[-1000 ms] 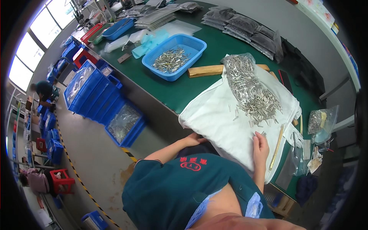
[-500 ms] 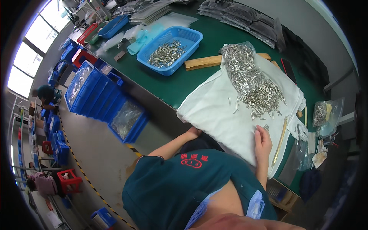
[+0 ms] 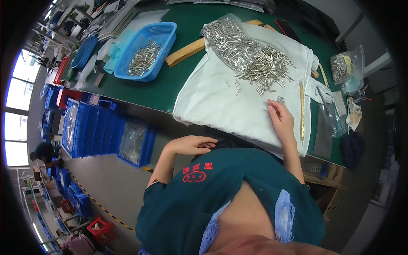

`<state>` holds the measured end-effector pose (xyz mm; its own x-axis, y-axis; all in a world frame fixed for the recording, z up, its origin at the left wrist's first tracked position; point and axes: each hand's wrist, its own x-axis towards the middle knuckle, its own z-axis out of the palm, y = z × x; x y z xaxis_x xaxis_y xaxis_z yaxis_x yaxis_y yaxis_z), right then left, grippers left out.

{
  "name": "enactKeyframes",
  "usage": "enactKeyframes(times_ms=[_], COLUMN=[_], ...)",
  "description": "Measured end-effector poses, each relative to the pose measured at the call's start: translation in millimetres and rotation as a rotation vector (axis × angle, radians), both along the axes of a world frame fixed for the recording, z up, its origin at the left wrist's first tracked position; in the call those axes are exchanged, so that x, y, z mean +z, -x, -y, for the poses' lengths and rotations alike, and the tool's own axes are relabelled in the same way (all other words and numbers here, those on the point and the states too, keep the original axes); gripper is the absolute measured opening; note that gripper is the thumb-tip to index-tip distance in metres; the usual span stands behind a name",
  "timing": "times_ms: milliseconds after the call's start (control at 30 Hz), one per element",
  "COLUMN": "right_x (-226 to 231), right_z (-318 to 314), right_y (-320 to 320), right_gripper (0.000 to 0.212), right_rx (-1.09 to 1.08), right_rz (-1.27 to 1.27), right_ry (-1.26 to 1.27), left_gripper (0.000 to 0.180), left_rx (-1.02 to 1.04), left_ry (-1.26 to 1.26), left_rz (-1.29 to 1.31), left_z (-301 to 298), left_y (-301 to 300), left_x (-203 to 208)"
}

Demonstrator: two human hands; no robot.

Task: Picking up small metal pins and arranging them in rows on a soft surface.

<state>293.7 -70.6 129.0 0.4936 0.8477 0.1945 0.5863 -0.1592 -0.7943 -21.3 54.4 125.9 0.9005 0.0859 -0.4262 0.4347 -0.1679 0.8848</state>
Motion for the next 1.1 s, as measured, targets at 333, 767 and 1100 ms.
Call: enactKeyframes(times_ms=[333,767,1100], right_x=[23.6,8.3,0.7], right_z=[5.6,-25.7,-70.9], right_y=[-6.9,-16.6,-76.7], right_gripper=[0.029,0.034,0.051], right_rx=[0.089,0.006,-0.006], right_rz=[0.019,0.336,0.485], right_ry=[0.083,0.197,0.026], left_gripper=[0.032,0.047,0.045], left_rx=[0.526,0.253,0.208], left_ry=[-0.394,-1.251,-1.165], left_rz=[0.443,0.542,0.589], left_z=[-42.8,-52.2,-38.9], left_y=[-107.7,-211.2,-185.9], left_x=[32.2,-16.0,-14.0])
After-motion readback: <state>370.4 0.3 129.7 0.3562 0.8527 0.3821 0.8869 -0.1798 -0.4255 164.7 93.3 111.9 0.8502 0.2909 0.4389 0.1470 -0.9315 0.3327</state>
